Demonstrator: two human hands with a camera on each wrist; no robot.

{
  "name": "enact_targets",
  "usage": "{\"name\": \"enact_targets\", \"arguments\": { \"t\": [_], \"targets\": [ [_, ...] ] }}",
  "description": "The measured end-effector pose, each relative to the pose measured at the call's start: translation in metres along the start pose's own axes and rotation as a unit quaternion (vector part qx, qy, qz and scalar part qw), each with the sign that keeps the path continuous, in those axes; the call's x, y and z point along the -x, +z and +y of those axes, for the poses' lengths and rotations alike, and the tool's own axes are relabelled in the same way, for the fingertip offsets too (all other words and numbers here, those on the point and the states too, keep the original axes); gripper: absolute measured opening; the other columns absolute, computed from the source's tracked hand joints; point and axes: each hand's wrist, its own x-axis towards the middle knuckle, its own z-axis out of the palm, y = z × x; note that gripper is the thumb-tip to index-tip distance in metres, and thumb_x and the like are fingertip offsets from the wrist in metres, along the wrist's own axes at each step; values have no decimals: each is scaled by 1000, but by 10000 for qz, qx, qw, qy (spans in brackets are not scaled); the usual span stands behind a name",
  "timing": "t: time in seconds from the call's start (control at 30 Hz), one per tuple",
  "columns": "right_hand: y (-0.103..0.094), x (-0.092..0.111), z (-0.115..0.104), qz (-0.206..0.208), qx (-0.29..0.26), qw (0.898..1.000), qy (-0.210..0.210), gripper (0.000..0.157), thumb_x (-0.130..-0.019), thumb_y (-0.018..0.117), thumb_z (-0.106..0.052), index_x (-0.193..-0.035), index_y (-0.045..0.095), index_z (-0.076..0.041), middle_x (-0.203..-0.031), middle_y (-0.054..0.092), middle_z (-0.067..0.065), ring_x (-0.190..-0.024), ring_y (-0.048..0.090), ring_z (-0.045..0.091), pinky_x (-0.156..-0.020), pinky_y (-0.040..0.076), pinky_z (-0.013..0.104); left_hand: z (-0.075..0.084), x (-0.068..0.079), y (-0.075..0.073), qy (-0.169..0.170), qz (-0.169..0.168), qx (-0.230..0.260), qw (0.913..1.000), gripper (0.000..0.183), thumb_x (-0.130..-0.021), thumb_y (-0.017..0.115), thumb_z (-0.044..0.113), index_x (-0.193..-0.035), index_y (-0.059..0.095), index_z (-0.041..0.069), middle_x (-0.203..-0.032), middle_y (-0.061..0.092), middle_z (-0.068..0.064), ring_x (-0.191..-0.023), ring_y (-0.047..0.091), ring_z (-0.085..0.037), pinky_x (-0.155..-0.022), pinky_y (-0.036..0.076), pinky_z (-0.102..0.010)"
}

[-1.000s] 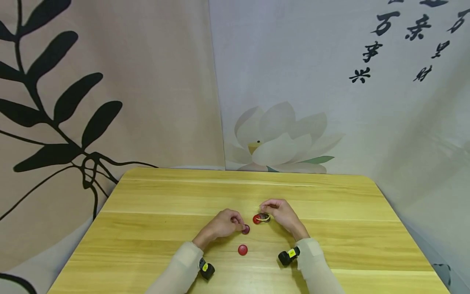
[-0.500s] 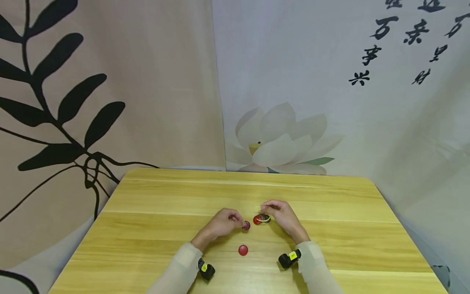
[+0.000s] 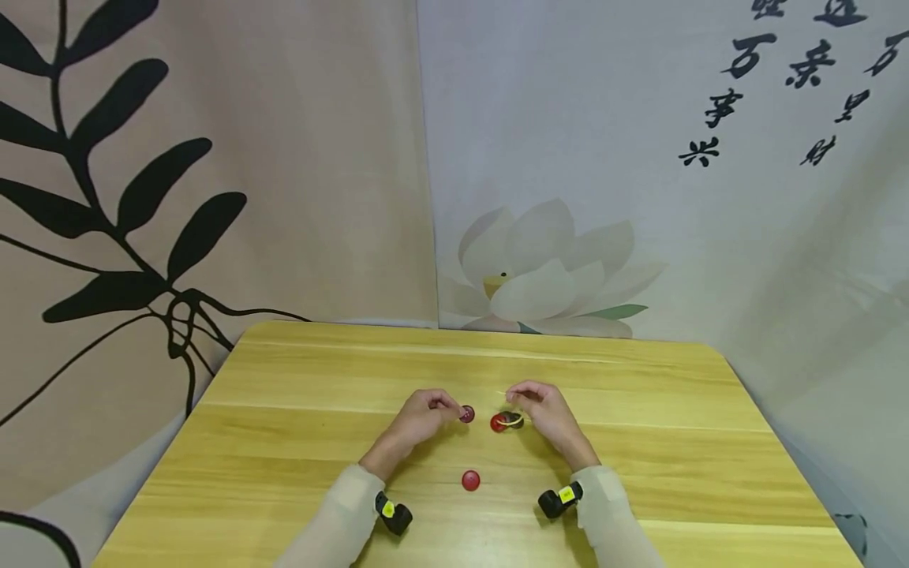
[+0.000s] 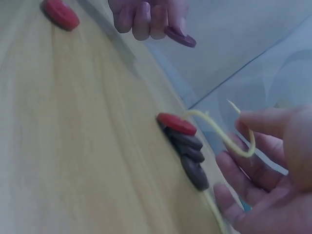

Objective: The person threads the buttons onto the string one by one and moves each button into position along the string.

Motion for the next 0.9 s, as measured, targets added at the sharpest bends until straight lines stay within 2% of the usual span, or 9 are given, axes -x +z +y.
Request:
{"name": "enact_targets", "arguments": {
  "t": [0.3,0.63,0.9],
  "targets": [
    [3,3,-12,240,222,9994,-148,16,-94,67,-13,-103,72,-1,-98,71,4,-90,60,15,-78,45,30,9,3,-4,-9,611,262,9978,10,-91,69,16,-91,72,7,-75,55,-2,-65,44,-13,-57,37,-23],
    [10,12,-29,226,250,9987,-378,17,-94,66,-13,-103,72,0,-97,71,4,-90,61,15,-79,49,28,10,4,-7,-126,781,488,9957,12,-92,70,20,-93,73,8,-76,55,-6,-61,42,-11,-53,34,-22],
    [12,18,-41,281,140,9986,-428,16,-95,65,-10,-103,72,1,-95,72,7,-91,64,21,-81,52,33,14,7,-7,-143,852,591,9945,12,-91,71,18,-93,72,7,-72,52,-2,-59,42,-11,-52,33,-22]
  ]
}}
